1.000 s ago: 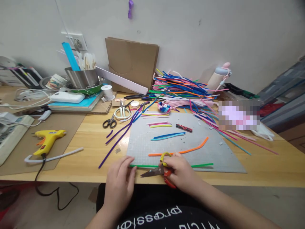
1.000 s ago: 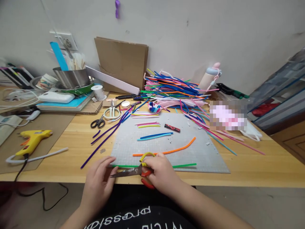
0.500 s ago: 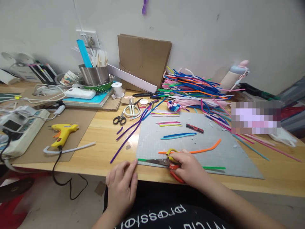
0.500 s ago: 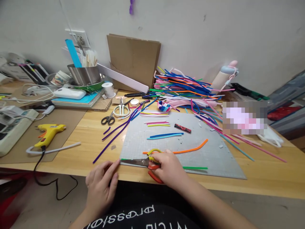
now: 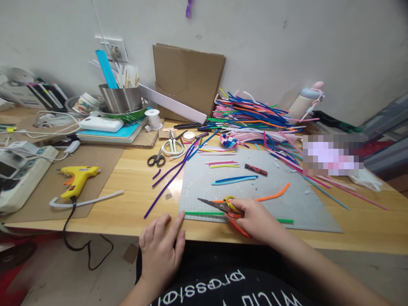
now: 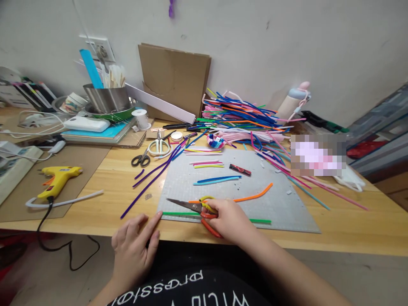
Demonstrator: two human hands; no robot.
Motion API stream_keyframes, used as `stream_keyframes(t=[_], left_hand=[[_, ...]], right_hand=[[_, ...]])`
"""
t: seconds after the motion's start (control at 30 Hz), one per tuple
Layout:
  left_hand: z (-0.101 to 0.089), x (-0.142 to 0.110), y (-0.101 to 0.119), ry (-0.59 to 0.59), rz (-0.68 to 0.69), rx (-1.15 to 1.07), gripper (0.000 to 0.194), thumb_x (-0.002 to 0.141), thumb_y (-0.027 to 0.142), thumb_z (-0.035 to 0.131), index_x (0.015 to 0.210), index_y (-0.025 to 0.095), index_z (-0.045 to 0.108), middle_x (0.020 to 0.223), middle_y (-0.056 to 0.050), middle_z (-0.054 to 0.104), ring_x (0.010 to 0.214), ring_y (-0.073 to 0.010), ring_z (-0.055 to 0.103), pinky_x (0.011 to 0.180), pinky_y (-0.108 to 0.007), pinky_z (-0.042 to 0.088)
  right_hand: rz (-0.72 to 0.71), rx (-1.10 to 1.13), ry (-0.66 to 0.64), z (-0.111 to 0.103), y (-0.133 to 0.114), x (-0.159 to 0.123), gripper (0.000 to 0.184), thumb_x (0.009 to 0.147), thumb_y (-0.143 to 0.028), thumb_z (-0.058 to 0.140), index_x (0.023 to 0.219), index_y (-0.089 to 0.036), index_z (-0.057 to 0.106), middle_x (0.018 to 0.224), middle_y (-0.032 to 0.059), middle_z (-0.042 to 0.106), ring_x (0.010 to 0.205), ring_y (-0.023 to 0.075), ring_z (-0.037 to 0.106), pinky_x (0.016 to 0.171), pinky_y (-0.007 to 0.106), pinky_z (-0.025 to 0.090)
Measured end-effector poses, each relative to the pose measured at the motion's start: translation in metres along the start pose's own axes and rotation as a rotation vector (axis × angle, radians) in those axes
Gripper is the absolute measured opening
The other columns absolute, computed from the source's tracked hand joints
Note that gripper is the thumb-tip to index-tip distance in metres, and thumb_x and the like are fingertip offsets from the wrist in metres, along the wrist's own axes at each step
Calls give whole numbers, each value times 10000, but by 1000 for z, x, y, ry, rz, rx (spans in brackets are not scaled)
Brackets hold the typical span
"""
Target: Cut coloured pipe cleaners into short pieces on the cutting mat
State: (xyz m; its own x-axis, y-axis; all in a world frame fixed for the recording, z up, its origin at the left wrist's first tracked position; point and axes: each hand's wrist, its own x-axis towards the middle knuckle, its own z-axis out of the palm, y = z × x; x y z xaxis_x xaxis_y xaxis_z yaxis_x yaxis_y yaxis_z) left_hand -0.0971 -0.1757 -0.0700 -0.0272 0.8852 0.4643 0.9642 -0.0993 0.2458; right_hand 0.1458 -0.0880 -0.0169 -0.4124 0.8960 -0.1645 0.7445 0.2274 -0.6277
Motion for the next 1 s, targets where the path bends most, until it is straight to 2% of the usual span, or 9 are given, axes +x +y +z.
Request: stream_keyframes(t=[0.13,0.3,0.47,0.67,0.87,1.0], left_hand=[[1,0,-1,4,-2,2,358,850,300,490,1183,335,616,1078,-80,591,1039,-278,483,908,-439,302],[3,0,-2,29,22,9,360,839,297,502,1180,333,613,1074,-85,580,1030,-272,487,890,-435,313],[4,1,-3,45,32,8,373,835,301,508,1195,329,600,1074,-88,572,1033,-284,481,886,-439,313],[5,2,-3,53,48,14,379,830,295,512,1199,308,600,1075,-101,567,1027,-295,478,889,-452,307],[7,1,-6,71,66,27,373,830,292,513,1190,294,613,1077,-104,571,1015,-289,488,874,-437,313],[9,1,-9,117,110,49,366,819,285,543,1175,284,630,1063,-99,585,992,-277,505,859,-417,322]], right_hand=[[131,29,-68,-13,9,-2,182,780,-330,539,657,-197,549,628,-11,590,584,141,504,509,227,313],[227,-31,-152,-31,21,-2,224,741,-395,577,641,-195,572,593,-11,593,549,137,507,476,226,306],[317,-64,-225,-41,21,2,278,735,-464,568,664,-198,606,555,3,600,491,139,509,434,234,299],[316,-202,-261,-44,18,4,360,738,-508,553,560,-197,517,516,5,559,448,132,478,402,238,276],[404,-129,-297,-41,11,5,260,714,-428,598,616,-204,508,508,6,568,441,145,514,396,229,307],[409,-127,-301,-39,8,5,287,739,-466,568,640,-200,524,523,2,564,456,141,523,412,223,322]])
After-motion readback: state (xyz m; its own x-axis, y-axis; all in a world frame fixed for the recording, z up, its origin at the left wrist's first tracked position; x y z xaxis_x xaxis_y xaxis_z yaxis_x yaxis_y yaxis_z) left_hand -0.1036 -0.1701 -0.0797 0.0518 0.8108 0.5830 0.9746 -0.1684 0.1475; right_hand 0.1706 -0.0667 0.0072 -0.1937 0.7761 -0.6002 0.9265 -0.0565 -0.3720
